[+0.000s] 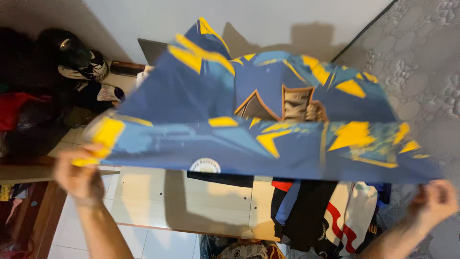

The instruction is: The person folds clothes including jerseys and a polo shirt by hand on a low wooden table and then stacks them on top of other folded garments.

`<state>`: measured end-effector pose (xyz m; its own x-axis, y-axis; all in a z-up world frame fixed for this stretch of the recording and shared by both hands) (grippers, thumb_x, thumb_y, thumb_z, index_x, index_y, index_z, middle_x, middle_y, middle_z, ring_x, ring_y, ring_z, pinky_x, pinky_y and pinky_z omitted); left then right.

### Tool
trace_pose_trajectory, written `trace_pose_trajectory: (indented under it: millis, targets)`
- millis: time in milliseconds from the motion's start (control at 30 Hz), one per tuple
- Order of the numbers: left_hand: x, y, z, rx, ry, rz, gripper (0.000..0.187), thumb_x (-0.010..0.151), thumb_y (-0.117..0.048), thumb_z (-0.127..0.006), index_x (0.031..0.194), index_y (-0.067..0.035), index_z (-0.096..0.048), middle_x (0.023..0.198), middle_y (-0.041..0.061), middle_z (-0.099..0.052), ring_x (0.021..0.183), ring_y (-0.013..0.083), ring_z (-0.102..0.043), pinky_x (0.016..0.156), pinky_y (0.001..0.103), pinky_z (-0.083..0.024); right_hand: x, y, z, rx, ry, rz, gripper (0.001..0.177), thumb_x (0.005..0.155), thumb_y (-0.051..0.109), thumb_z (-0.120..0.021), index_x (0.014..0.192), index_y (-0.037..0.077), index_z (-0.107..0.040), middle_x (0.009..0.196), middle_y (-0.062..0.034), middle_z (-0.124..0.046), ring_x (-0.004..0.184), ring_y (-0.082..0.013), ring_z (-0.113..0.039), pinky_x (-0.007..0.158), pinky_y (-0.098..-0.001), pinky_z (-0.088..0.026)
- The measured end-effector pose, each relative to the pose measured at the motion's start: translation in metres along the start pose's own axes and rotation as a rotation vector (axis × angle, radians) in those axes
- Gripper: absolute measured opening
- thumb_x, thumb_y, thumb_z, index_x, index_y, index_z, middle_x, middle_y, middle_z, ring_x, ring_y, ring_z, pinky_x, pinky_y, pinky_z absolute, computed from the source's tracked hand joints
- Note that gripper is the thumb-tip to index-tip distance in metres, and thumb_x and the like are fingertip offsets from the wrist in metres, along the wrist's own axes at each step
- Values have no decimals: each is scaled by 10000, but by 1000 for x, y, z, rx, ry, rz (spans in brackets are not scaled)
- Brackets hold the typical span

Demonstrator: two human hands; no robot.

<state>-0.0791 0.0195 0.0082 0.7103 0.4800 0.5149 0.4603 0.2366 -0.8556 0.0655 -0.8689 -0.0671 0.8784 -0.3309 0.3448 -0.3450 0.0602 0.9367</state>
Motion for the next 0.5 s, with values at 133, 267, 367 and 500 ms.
trace_pose_trajectory:
  millis: [133,267,367,500]
  targets:
    - [-124,112,26,-16,31,363,205,979,-238,-651,985,-33,-644,1120,122,-707,1066,200,-643,962,332,-515,-87,-36,-15,-458,35,-227,109,923,-55,-718,1029,-32,-722,958,-102,-697,883,-157,-661,881,-291,-525]
    - [-202,184,29,206,-84,802,231,998,-246,-646,943,-46,-748,990,90,-729,903,170,-636,809,303,-498,-138,-68,-37,-273,89,-476,177,878,-64,-698,1055,-69,-705,1012,-117,-735,920,-184,-713,882,-291,-552]
    - [-213,188,13,239,-104,668,132,893,-51,-796,898,-11,-670,1009,82,-702,915,133,-619,816,279,-507,-149,-78,-35,-128,-26,-540,155,930,-19,-682,1080,-48,-711,1025,-92,-741,919,-184,-722,887,-300,-585]
    - [-197,163,7,253,-207,581,333,848,86,-788,1052,-40,-557,1173,73,-632,986,152,-641,834,274,-544,-147,-82,-24,-315,-68,-493,127,966,-54,-755,1074,-104,-711,1031,-121,-706,904,-187,-662,840,-279,-523]
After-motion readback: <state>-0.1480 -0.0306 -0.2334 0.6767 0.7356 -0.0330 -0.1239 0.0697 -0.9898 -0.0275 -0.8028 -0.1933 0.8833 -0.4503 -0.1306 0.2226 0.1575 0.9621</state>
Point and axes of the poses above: each hand's wrist, its own x-axis towards the middle knuckle, its own z-axis out of the back of the hand, y = z × x, the point moved 3 cm from there along x, towards the middle knuckle
